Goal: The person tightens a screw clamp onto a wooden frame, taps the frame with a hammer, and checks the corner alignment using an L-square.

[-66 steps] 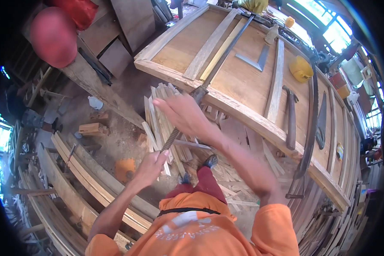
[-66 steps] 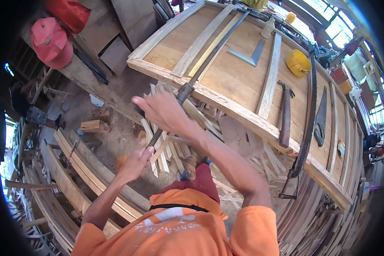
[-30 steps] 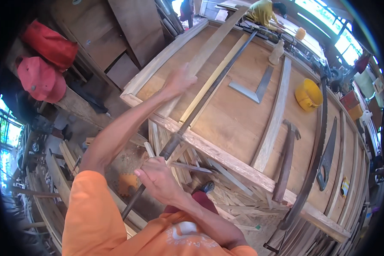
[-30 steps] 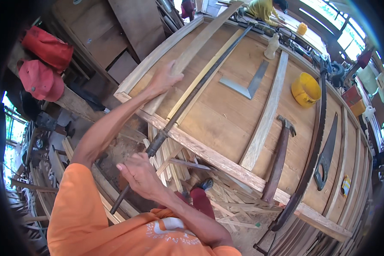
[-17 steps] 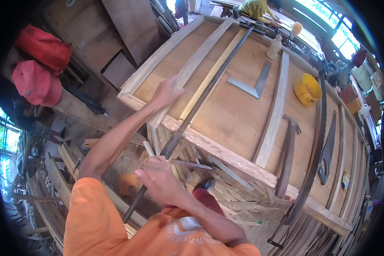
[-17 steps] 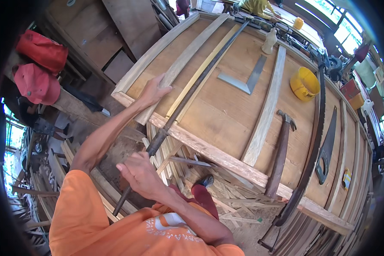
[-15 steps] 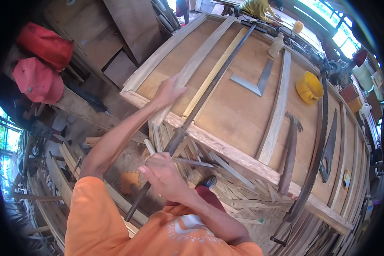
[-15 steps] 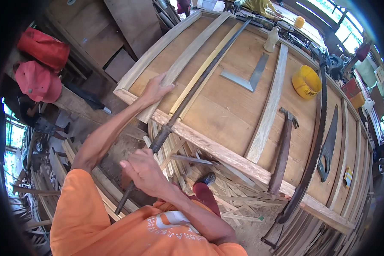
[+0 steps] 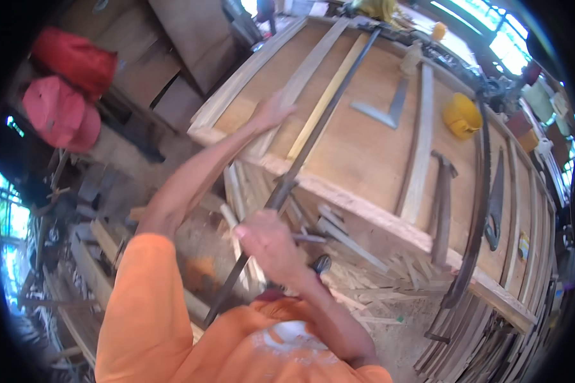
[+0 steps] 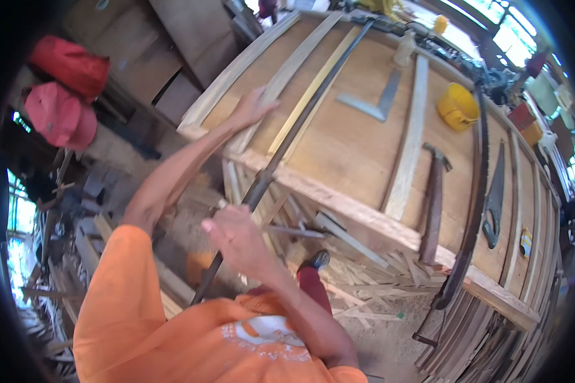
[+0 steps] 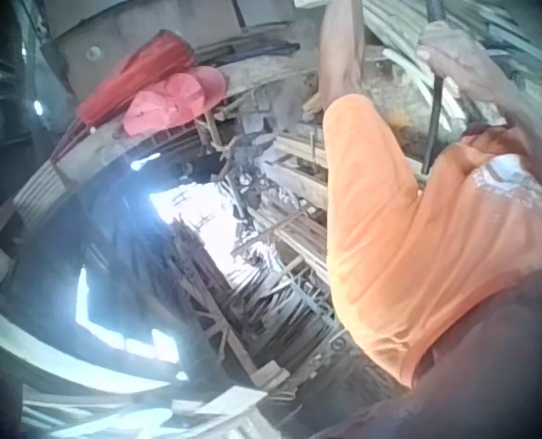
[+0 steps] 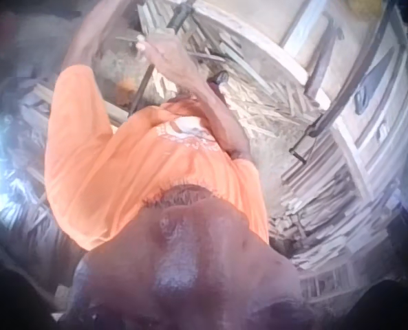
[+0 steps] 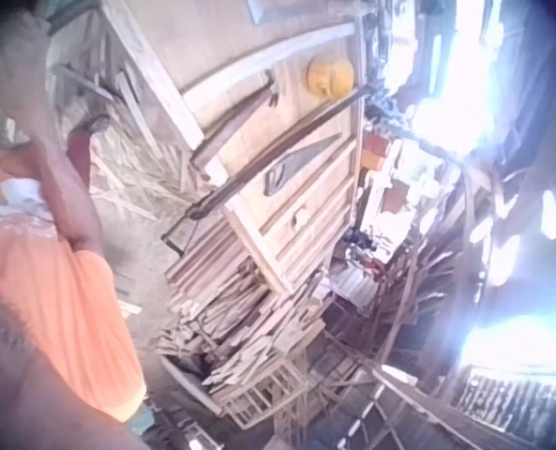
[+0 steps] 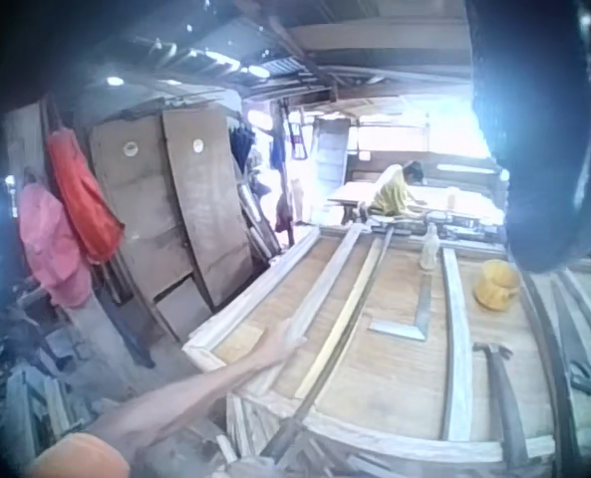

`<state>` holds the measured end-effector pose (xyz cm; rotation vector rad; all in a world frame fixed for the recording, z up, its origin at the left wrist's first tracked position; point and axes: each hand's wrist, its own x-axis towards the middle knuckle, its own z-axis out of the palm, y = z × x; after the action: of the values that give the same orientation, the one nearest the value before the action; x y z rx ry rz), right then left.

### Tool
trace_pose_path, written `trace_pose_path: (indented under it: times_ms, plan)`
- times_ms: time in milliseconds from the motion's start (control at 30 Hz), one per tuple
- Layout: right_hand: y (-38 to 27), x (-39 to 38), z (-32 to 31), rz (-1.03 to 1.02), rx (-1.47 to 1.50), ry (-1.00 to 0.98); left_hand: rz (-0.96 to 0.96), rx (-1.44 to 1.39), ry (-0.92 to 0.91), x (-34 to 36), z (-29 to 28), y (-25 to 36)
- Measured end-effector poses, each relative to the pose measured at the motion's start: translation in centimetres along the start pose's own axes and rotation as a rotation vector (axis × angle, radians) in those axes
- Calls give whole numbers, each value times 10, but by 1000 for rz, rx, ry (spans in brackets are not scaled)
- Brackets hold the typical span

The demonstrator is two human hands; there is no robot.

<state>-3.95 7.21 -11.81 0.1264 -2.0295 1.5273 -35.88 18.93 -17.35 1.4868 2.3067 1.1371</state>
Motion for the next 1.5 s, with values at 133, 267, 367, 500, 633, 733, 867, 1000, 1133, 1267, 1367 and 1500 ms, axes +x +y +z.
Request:
trace_pose_path:
  times_ms: [133, 267, 367, 500, 633, 733, 867, 1000, 1133, 1267, 1367, 1500]
  plan:
    - [-9, 0, -14, 53, 87, 26, 123, -4, -53, 11, 17, 25]
    - [-9, 2, -2, 90, 96, 28, -12, 68, -16, -2, 13, -10]
    - [-10, -1, -1, 118, 98, 35, -29, 91, -28, -6, 17, -8]
    - [-13, 1, -1, 119, 132, 43, -41, 109, -6, -7, 17, -5]
    - [-12, 0, -6, 143, 49, 16, -89, 161, -101, -14, 13, 25]
    - [-20, 2, -3, 130, 62, 8, -96, 243, 34, -35, -5, 38]
    - [-47, 5, -7, 173, -505, 48, -14, -2, 323, -134, -42, 56]
    - [-98, 60, -37, 740, -737, -371, -418, -302, -51, -289, -71, 66]
    - [-73, 76, -45, 1050, -558, -559, -735, -818, -409, -396, -73, 95]
    - [-63, 87, -21, 1466, -410, -487, -804, -1476, -558, -421, -62, 99]
    - [-46, 99, 0, 1575, -601, -438, -783, -1802, -576, -421, -48, 92]
    - [-26, 95, 21, 1544, -773, -461, -753, -2407, -603, -425, -35, 89]
